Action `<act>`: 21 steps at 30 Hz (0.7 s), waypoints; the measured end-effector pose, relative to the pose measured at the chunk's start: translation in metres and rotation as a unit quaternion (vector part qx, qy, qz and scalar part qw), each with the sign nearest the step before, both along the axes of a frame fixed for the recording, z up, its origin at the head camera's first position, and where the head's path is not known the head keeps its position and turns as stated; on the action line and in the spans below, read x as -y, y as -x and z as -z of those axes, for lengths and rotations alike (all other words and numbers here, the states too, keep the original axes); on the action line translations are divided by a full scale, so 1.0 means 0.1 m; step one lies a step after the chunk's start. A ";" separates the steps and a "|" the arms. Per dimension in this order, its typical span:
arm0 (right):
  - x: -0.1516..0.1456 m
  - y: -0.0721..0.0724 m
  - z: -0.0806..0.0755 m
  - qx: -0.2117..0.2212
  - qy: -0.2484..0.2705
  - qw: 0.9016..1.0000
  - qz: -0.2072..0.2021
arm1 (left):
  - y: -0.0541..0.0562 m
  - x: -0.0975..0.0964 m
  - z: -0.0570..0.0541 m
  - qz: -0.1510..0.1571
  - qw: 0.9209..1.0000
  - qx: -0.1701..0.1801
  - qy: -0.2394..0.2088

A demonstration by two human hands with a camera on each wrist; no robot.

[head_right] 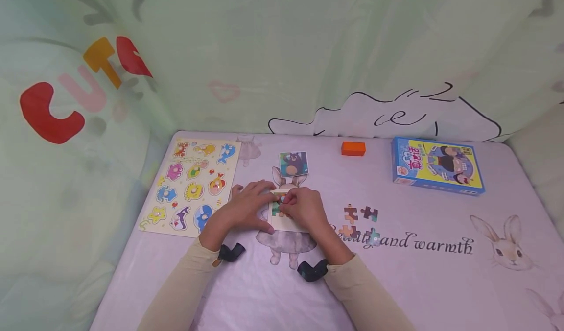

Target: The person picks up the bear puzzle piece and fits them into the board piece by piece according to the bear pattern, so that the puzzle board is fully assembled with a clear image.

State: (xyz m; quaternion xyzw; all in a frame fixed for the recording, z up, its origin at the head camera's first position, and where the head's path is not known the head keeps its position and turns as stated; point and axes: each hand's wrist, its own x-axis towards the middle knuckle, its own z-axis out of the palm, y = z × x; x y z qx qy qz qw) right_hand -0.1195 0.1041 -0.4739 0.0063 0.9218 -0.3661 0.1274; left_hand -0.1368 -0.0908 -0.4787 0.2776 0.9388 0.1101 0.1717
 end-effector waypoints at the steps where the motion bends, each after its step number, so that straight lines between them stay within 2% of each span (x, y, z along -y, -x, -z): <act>1: 0.00 0.00 0.00 -0.002 0.000 1.000 -0.001 | 0.00 0.00 -0.01 0.000 1.000 0.001 0.000; 8: -0.02 -0.01 -0.04 -0.003 -0.001 1.000 -0.004 | 0.01 0.01 -0.02 0.001 1.000 0.008 -0.003; 12: -0.08 0.00 -0.05 -0.005 -0.013 1.000 -0.010 | 0.03 0.01 -0.01 0.000 1.000 -0.001 -0.009; 21: -0.13 0.03 -0.03 0.009 -0.019 0.999 -0.032 | 0.02 -0.10 -0.01 -0.050 0.997 -0.040 -0.038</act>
